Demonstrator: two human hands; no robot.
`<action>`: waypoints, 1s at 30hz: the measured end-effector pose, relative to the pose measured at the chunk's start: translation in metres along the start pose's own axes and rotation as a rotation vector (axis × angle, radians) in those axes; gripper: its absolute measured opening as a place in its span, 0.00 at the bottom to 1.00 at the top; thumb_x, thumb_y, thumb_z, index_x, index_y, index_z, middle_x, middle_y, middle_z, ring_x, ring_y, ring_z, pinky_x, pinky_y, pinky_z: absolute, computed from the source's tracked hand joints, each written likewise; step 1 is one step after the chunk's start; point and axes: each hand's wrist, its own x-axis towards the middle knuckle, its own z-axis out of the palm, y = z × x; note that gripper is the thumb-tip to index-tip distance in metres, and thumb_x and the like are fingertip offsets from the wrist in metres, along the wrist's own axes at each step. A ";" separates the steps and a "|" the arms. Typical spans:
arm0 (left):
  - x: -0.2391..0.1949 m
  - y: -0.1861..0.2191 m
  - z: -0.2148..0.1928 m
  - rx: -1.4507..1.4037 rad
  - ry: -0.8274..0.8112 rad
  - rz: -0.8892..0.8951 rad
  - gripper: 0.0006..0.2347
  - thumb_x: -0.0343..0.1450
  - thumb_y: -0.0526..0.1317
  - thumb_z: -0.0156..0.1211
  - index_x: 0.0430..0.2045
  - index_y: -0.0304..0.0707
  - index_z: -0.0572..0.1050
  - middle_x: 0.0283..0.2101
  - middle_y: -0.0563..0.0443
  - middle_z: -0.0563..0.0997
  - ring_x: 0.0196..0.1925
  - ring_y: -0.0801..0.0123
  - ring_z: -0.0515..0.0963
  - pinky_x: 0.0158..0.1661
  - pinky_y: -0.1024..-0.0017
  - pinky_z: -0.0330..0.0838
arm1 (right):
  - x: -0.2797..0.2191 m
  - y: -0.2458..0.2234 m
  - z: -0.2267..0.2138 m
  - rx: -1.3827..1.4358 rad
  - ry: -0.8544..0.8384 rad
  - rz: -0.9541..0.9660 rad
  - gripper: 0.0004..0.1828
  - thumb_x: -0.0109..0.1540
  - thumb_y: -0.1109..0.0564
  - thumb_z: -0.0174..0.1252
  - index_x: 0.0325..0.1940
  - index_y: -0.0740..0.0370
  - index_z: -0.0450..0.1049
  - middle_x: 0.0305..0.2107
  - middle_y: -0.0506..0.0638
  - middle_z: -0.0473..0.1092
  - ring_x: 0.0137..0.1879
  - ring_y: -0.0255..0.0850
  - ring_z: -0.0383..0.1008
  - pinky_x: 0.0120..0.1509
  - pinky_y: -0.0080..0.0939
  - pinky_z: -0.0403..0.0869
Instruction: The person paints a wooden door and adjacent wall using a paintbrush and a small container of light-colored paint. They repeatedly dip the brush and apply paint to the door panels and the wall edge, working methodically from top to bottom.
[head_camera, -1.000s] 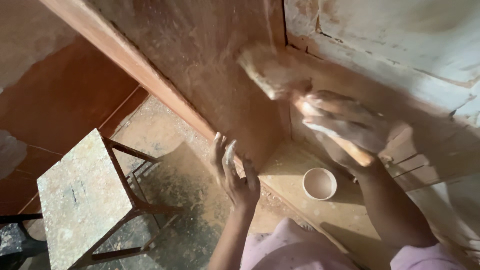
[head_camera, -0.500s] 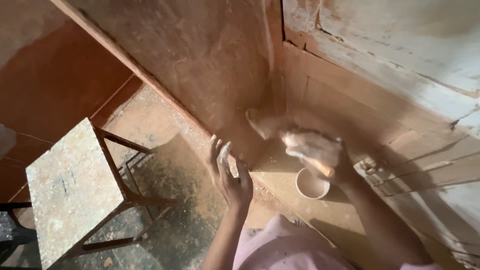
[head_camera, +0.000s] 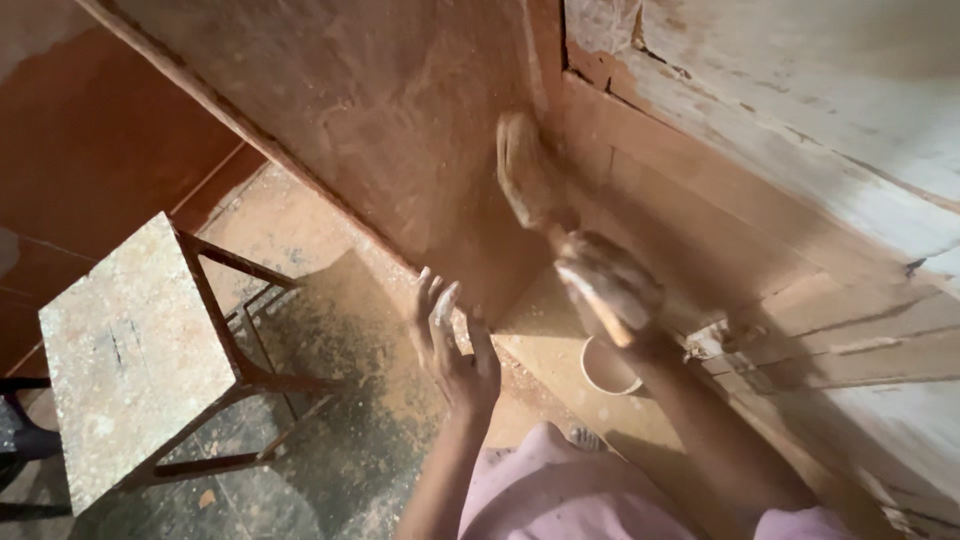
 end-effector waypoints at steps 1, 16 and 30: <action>-0.001 0.000 0.001 -0.001 0.002 -0.007 0.14 0.73 0.30 0.59 0.54 0.32 0.71 0.66 0.32 0.70 0.66 0.43 0.73 0.63 0.52 0.70 | -0.005 -0.002 0.001 -0.008 -0.044 0.000 0.12 0.60 0.70 0.67 0.47 0.67 0.80 0.49 0.56 0.75 0.60 0.50 0.77 0.60 0.44 0.83; -0.001 0.002 -0.013 -0.033 0.207 -0.005 0.12 0.77 0.29 0.57 0.55 0.32 0.70 0.65 0.34 0.70 0.67 0.48 0.75 0.66 0.56 0.71 | 0.028 -0.031 -0.049 0.153 -0.044 0.140 0.15 0.57 0.65 0.62 0.48 0.67 0.80 0.51 0.61 0.75 0.60 0.51 0.76 0.59 0.45 0.79; -0.016 -0.013 -0.032 -0.008 0.187 -0.181 0.15 0.77 0.31 0.58 0.59 0.35 0.69 0.69 0.36 0.67 0.68 0.54 0.72 0.56 0.63 0.76 | -0.050 -0.013 -0.029 0.327 -0.456 -0.254 0.17 0.64 0.59 0.56 0.57 0.67 0.76 0.58 0.63 0.71 0.67 0.51 0.72 0.70 0.47 0.74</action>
